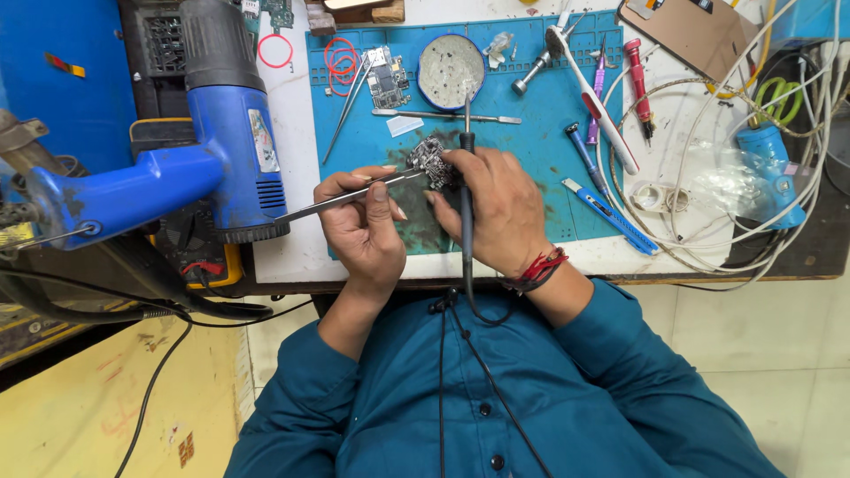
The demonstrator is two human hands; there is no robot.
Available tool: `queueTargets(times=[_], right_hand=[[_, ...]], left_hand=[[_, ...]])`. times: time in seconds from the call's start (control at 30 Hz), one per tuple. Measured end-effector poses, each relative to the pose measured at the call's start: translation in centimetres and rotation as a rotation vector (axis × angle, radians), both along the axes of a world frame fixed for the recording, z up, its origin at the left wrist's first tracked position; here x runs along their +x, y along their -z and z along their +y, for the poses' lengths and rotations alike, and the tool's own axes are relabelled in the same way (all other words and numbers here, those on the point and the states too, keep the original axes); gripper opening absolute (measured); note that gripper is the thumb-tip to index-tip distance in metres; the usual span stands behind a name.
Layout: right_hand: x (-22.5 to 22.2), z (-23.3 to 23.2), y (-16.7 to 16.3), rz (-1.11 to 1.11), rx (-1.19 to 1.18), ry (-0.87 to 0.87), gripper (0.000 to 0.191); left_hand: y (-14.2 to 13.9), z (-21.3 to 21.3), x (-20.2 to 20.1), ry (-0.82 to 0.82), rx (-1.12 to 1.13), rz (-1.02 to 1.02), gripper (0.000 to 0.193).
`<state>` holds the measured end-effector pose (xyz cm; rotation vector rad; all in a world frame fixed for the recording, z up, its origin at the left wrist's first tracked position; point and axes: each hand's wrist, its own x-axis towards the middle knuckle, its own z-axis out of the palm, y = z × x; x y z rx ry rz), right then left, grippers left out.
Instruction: The person solders components on a small circuit board at a repair workbench, holding the board steady with a steel tool in one hand while applying a soldering iron to the board with the other. They reposition the board and continue soldering different points throughout the clip.
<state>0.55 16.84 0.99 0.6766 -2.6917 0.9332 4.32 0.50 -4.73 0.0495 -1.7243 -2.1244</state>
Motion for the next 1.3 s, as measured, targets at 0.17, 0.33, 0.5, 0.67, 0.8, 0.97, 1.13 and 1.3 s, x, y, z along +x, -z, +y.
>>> queueTargets(times=[0.17,0.33,0.5,0.67,0.8,0.97,1.13,1.3], right_hand=[[0.2,1.1,0.0,0.008,-0.053,-0.095,0.047],[0.0,1.2,0.4,0.008,-0.067,-0.144,0.051],[0.1,1.1,0.5,0.042,-0.151,-0.098,0.043],[0.6,1.3,1.9,-0.033,-0.299,0.022,0.037],[1.5,2.5,2.9,-0.244,-0.931,0.042,0.045],[4.9,7.5,-0.3,-0.348,-1.443,-0.103,0.044],[3.1,6.4,1.1,-0.374,-1.107,0.105,0.035],[2.3,3.7,3.1,-0.132,-0.566,0.236,0.023]], left_hand=[[-0.1,0.0,0.1,0.039,-0.021,-0.037,0.02],[-0.4,0.4,-0.2,0.042,-0.107,-0.051,0.018],[-0.9,0.6,-0.6,0.0,-0.167,-0.099,0.015],[-1.4,0.5,-1.0,-0.024,-0.301,-0.176,0.012],[-1.6,0.2,-1.6,0.011,-0.219,-0.217,0.012],[-1.7,-0.4,-1.9,0.054,-0.159,-0.274,0.013],[-2.0,0.3,-1.6,0.068,-0.279,-0.265,0.011],[-2.3,0.4,-1.8,0.032,-0.427,-0.174,0.008]])
